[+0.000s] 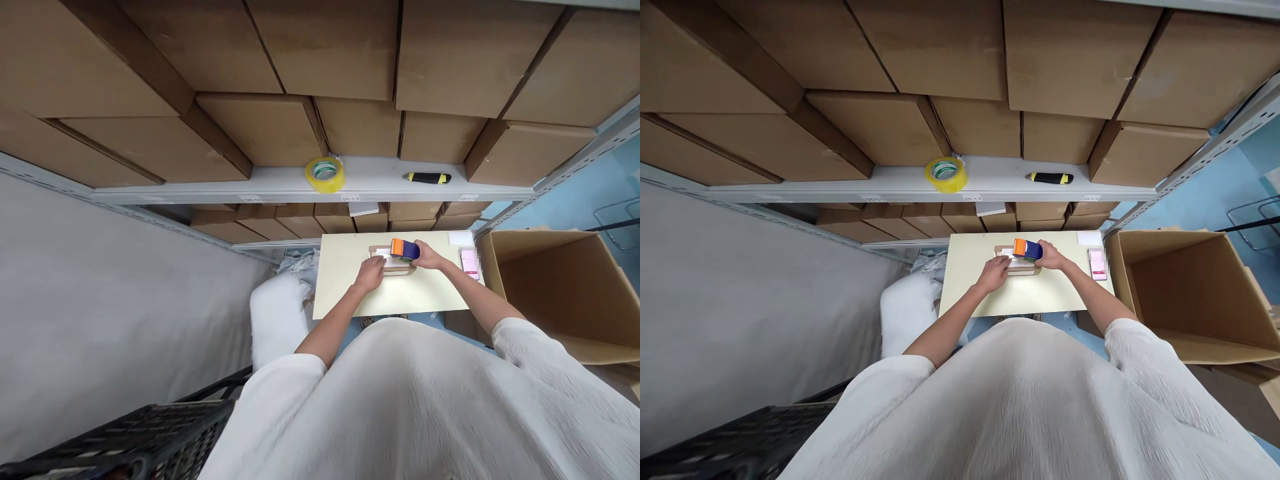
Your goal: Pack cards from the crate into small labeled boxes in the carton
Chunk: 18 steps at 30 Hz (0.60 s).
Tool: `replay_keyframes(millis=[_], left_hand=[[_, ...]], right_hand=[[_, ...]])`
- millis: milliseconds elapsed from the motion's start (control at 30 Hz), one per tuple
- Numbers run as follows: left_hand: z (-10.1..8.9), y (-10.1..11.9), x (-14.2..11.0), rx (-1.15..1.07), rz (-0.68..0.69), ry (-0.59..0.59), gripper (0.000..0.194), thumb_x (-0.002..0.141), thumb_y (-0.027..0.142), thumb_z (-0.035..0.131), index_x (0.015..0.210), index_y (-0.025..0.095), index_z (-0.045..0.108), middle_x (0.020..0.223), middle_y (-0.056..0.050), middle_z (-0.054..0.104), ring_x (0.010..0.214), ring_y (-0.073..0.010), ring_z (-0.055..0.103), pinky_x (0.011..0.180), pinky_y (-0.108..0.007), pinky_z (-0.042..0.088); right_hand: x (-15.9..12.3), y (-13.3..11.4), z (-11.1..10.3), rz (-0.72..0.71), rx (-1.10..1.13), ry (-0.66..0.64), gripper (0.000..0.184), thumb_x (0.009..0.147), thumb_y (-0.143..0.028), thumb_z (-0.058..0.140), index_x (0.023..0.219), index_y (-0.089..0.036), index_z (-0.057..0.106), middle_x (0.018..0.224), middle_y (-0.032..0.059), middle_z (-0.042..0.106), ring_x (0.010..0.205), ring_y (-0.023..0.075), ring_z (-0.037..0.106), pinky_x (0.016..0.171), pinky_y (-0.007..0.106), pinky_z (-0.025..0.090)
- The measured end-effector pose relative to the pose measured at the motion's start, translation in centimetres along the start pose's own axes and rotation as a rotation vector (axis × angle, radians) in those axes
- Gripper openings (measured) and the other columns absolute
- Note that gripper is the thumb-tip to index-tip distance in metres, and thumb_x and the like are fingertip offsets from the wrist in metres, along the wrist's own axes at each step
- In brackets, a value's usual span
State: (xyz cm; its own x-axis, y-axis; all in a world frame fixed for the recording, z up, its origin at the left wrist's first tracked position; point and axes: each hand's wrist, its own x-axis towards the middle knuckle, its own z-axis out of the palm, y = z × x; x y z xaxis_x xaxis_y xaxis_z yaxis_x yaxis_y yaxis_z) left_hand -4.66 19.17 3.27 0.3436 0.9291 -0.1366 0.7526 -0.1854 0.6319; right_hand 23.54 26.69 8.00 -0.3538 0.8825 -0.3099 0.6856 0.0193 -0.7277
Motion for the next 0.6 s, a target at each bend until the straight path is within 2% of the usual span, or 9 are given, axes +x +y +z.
replay_keyframes(millis=[200, 267, 367, 600], left_hand=[[-1.4, 0.6, 2.5, -0.653, -0.382, 0.284, 0.033, 0.102, 0.024, 0.06, 0.132, 0.02, 0.073, 0.133, -0.014, 0.079, 0.123, -0.026, 0.076, 0.114, -0.045, 0.057], [-2.0, 1.0, 3.3, -0.84, -0.456, 0.28, 0.029, 0.101, 0.029, 0.066, 0.128, 0.019, 0.073, 0.123, -0.013, 0.082, 0.111, -0.0248, 0.079, 0.104, -0.044, 0.062], [-2.7, 1.6, 3.8, -0.996, -0.487, 0.24, 0.031, 0.097, 0.035, 0.077, 0.122, 0.018, 0.072, 0.115, -0.013, 0.084, 0.101, -0.0236, 0.081, 0.093, -0.04, 0.064], [-2.9, 2.8, 4.3, -1.015, -0.456, 0.195, 0.042, 0.085, 0.038, 0.091, 0.117, 0.019, 0.07, 0.103, -0.011, 0.084, 0.096, -0.0241, 0.081, 0.089, -0.041, 0.064]], right_hand=[[0.2, 0.3, -0.3, -0.02, -0.091, -0.044, 0.044, 0.062, -0.03, 0.075, 0.096, -0.027, 0.047, 0.098, 0.0006, 0.059, 0.086, 0.0216, 0.055, 0.069, 0.032, 0.045], [0.0, 0.3, -0.4, -0.021, -0.085, -0.051, 0.043, 0.062, -0.029, 0.075, 0.096, -0.027, 0.047, 0.097, 0.0005, 0.059, 0.086, 0.0217, 0.056, 0.068, 0.031, 0.044], [-0.1, 0.1, -0.5, -0.027, -0.077, -0.062, 0.043, 0.063, -0.028, 0.075, 0.097, -0.027, 0.049, 0.097, 0.0009, 0.06, 0.089, 0.0223, 0.057, 0.067, 0.03, 0.044], [-0.1, 0.0, -0.6, -0.024, -0.098, -0.069, 0.045, 0.062, -0.026, 0.077, 0.098, -0.026, 0.051, 0.097, 0.0015, 0.063, 0.09, 0.023, 0.059, 0.068, 0.03, 0.045]])
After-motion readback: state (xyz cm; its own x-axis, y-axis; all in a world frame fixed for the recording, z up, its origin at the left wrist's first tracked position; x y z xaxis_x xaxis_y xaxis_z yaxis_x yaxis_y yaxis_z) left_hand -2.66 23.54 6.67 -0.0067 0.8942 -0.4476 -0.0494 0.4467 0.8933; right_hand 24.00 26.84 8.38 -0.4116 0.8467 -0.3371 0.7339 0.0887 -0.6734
